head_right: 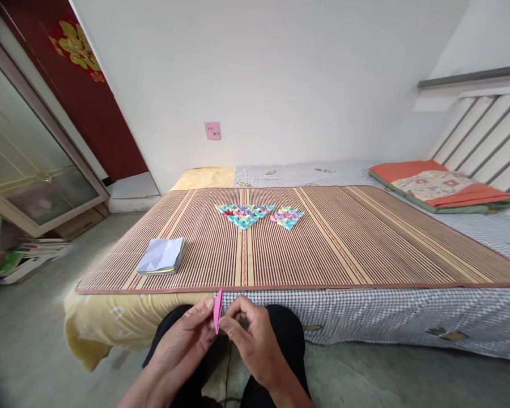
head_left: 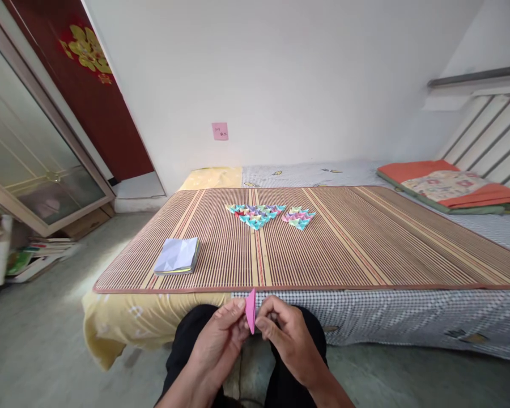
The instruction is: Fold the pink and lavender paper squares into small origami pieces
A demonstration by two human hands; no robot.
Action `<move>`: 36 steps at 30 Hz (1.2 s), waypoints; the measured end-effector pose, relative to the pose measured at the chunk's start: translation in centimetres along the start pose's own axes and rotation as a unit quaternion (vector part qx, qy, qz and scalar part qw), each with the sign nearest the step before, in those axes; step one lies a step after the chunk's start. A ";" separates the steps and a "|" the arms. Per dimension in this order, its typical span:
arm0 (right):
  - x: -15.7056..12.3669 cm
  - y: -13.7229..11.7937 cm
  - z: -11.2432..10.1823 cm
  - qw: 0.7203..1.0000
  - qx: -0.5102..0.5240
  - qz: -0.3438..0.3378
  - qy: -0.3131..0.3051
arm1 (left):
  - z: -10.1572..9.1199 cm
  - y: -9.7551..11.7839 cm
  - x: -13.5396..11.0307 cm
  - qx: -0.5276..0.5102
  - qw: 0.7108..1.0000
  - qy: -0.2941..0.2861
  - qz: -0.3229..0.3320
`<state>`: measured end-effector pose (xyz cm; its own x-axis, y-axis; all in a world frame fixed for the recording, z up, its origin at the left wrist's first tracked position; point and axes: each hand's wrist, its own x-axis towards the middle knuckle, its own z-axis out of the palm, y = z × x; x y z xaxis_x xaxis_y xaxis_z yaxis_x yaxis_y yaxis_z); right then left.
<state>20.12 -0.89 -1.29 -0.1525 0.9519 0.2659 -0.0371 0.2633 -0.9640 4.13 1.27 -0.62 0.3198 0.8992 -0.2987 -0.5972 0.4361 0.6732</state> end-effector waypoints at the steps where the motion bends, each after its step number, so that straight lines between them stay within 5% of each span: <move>1: 0.1 -0.1 0.0 1.000 0.012 0.002 0.004 | 0.0 -0.1 0.0 -0.009 1.000 -0.003 -0.007; 13: 0.1 0.1 0.8 0.992 0.123 0.031 -0.008 | 0.1 -0.3 -0.2 -0.072 0.996 -0.029 -0.043; 24: 0.0 -0.2 1.5 0.983 -0.106 -0.073 0.131 | 1.0 0.1 -1.1 0.175 0.975 0.003 0.138; 28: 0.9 -0.4 1.2 0.962 -0.140 -0.126 0.195 | 2.0 0.2 -1.6 0.221 0.964 -0.027 0.149; 36: 1.6 -0.7 1.5 0.942 -0.181 -0.222 0.175 | 2.6 0.6 -1.8 0.236 0.960 -0.029 0.151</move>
<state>18.47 0.19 -0.21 0.1368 0.7123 0.6885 0.3279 0.6233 -0.7099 5.13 -0.21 2.08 0.2341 0.9721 -0.0132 -0.2745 0.0792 0.9583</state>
